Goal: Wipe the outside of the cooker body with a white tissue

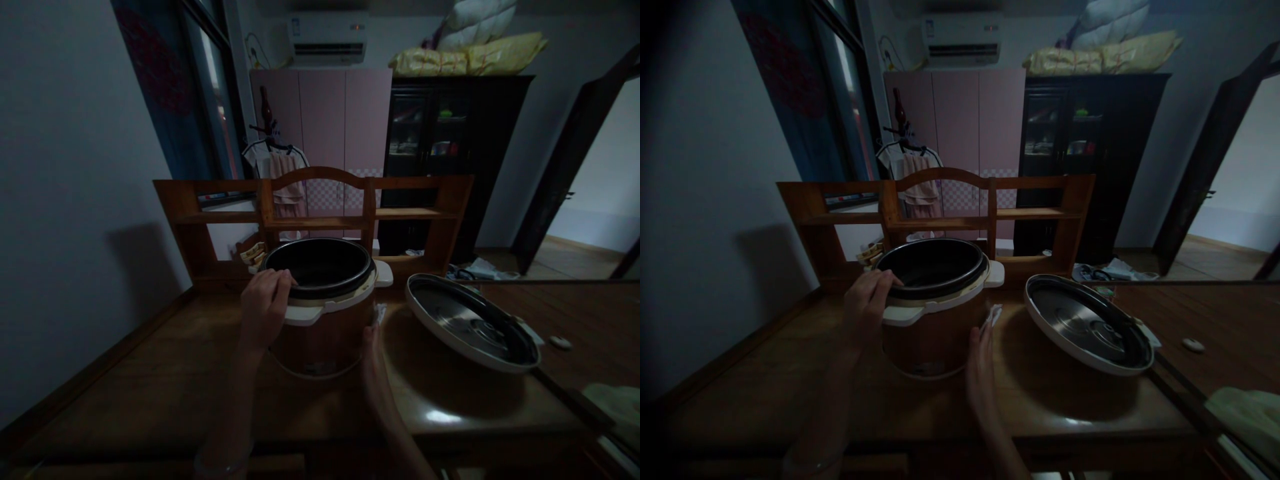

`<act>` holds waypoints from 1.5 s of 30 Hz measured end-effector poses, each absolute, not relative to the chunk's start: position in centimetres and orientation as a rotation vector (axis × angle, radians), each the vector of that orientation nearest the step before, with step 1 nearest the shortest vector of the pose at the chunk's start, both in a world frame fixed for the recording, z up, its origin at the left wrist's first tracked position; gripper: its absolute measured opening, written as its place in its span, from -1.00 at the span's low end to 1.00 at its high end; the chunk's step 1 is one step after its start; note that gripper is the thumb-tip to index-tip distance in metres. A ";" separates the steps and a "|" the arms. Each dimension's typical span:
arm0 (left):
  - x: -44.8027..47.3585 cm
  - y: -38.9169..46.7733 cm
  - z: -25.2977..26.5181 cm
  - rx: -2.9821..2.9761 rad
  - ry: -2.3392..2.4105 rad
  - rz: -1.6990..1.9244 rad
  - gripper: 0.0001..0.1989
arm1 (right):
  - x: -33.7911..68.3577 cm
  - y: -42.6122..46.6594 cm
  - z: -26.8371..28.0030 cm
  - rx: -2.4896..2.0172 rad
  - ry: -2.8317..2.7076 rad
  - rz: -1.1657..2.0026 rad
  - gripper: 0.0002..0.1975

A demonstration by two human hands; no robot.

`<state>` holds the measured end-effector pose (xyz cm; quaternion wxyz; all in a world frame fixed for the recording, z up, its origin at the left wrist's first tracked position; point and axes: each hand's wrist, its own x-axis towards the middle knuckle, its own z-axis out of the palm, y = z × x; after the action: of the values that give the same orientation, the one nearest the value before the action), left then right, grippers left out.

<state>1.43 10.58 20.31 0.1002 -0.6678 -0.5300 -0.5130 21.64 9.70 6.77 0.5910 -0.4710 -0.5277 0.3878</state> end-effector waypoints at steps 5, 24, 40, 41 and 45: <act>1.4 10.7 20.3 -1.973 -1.556 -1.522 -0.61 | 21.4 8.6 7.0 -1.032 -1.259 0.878 -0.28; 1.5 10.6 20.3 -1.963 -1.556 -1.521 -0.61 | 21.3 8.8 8.3 -1.076 -1.393 0.747 -0.27; 1.4 10.7 20.3 -1.970 -1.564 -1.543 -0.61 | 20.5 7.2 7.9 -1.039 -1.363 0.806 -0.28; 1.4 10.7 20.3 -1.973 -1.563 -1.541 -0.61 | 20.4 7.0 8.1 -1.038 -1.378 0.802 -0.29; 1.4 10.7 20.3 -1.976 -1.561 -1.534 -0.60 | 20.3 7.1 9.0 -1.016 -1.422 0.728 -0.29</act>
<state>1.37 10.69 20.31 0.0965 -0.6671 -0.5268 -0.5178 20.33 7.06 8.99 0.5844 -0.4355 -0.6095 0.3120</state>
